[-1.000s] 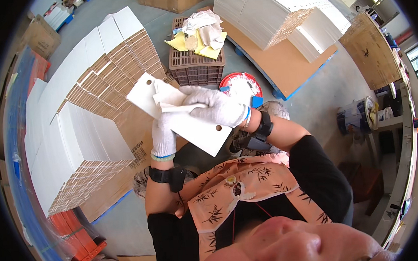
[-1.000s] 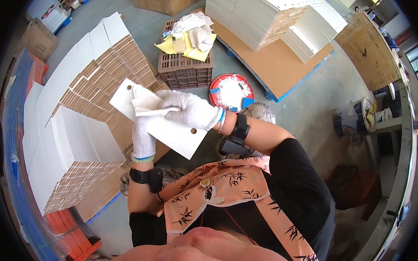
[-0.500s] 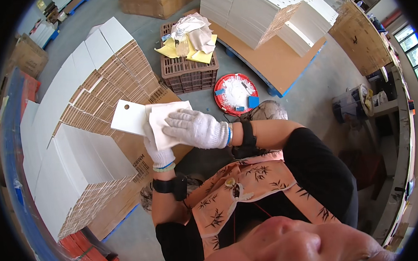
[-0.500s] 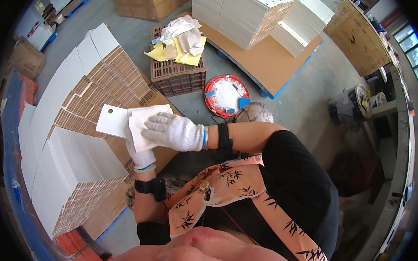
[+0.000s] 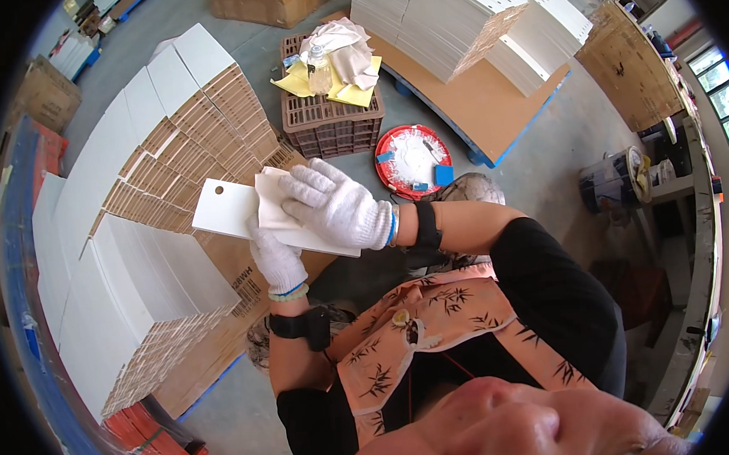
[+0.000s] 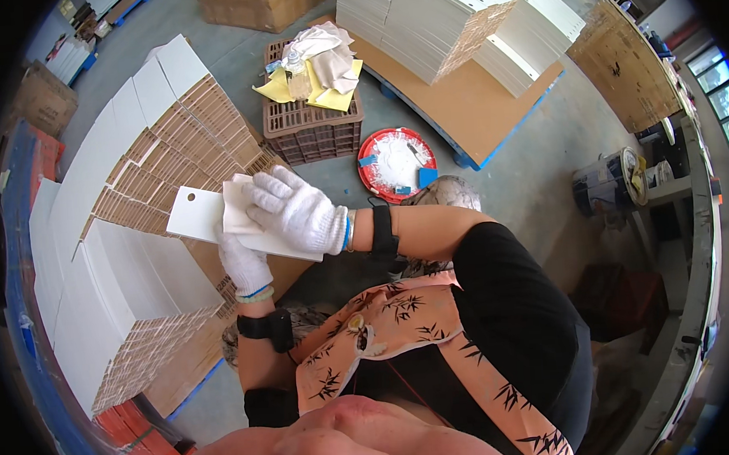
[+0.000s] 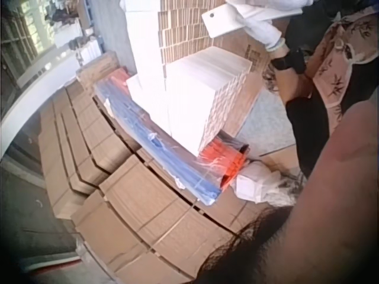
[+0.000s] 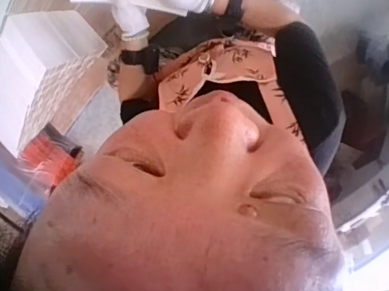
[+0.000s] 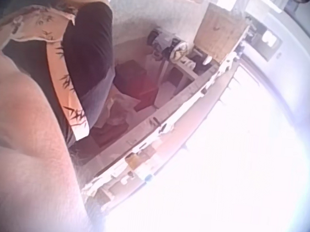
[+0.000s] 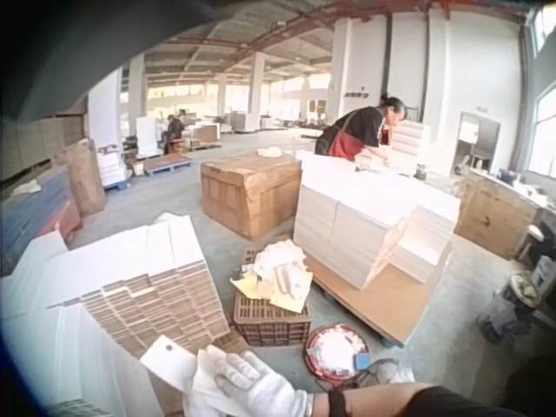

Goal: The recorder is cleaning and inspecting individual white wooden boards using a cloth and a cleaning solution.

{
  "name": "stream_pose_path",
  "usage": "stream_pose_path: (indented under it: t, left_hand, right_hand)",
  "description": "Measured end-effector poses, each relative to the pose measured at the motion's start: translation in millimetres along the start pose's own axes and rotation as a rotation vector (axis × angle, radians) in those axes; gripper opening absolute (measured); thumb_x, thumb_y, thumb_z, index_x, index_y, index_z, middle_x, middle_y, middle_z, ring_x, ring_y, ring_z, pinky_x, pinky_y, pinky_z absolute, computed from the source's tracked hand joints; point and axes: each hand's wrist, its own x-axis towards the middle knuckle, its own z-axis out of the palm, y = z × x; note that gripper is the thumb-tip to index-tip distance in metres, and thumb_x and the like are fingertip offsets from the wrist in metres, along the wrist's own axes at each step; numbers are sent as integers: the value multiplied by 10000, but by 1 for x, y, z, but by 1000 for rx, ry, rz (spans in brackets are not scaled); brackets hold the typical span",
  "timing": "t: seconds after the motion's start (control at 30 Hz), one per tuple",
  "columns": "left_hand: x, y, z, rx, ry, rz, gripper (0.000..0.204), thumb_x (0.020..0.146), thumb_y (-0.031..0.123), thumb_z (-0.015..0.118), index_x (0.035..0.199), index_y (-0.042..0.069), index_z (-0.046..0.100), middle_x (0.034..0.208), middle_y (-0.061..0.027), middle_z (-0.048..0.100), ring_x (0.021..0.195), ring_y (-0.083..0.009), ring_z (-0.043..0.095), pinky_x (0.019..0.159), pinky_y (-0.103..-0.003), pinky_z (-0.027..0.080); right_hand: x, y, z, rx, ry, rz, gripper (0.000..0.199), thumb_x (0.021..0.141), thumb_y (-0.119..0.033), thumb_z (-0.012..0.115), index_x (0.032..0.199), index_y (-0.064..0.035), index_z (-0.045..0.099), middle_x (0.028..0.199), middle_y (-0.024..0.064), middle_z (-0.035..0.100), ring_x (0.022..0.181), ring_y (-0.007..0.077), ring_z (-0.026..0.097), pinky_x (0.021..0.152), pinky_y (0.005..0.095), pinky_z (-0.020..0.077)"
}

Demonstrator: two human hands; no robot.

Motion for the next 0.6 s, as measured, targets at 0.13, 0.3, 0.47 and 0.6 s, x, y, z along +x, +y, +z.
stream_pose_path:
  t: [0.13, 0.3, 0.47, 0.6]
  left_hand:
    - [5, 5, -6, -221, -143, 28, 584, 1017, 420, 452, 1351, -59, 458, 1279, -167, 573, 1157, -266, 587, 916, -378, 528]
    - [-4, 5, 6, -48, -2, -56, 568, 1017, 415, 456, 1353, -43, 463, 1260, -159, 582, 1113, -263, 608, 911, -361, 539]
    - [19, -16, -32, -264, -98, 2, 540, 1027, 396, 441, 1364, -26, 459, 1271, -161, 573, 1116, -268, 609, 914, -356, 543]
    - [10, -5, -9, -42, -89, 38, 546, 1028, 393, 439, 1370, -32, 450, 1288, -167, 562, 1129, -268, 606, 925, -356, 540]
  right_hand:
    - [-11, -12, -2, 18, 17, -68, 271, 750, -286, 651, 965, -126, 689, 1009, 67, 602, 1009, 240, 605, 920, 387, 484]
    - [-6, -3, 2, 83, -98, 19, 302, 788, -288, 640, 1047, -133, 665, 954, 47, 616, 907, 230, 632, 827, 363, 495]
    - [-1, -18, 2, 163, -108, -109, 300, 812, -274, 637, 1062, -108, 659, 1028, 68, 616, 934, 236, 632, 782, 353, 527]
    - [1, -14, -1, 155, -107, -28, 307, 798, -216, 623, 1078, -95, 653, 1061, 72, 626, 941, 234, 634, 757, 349, 548]
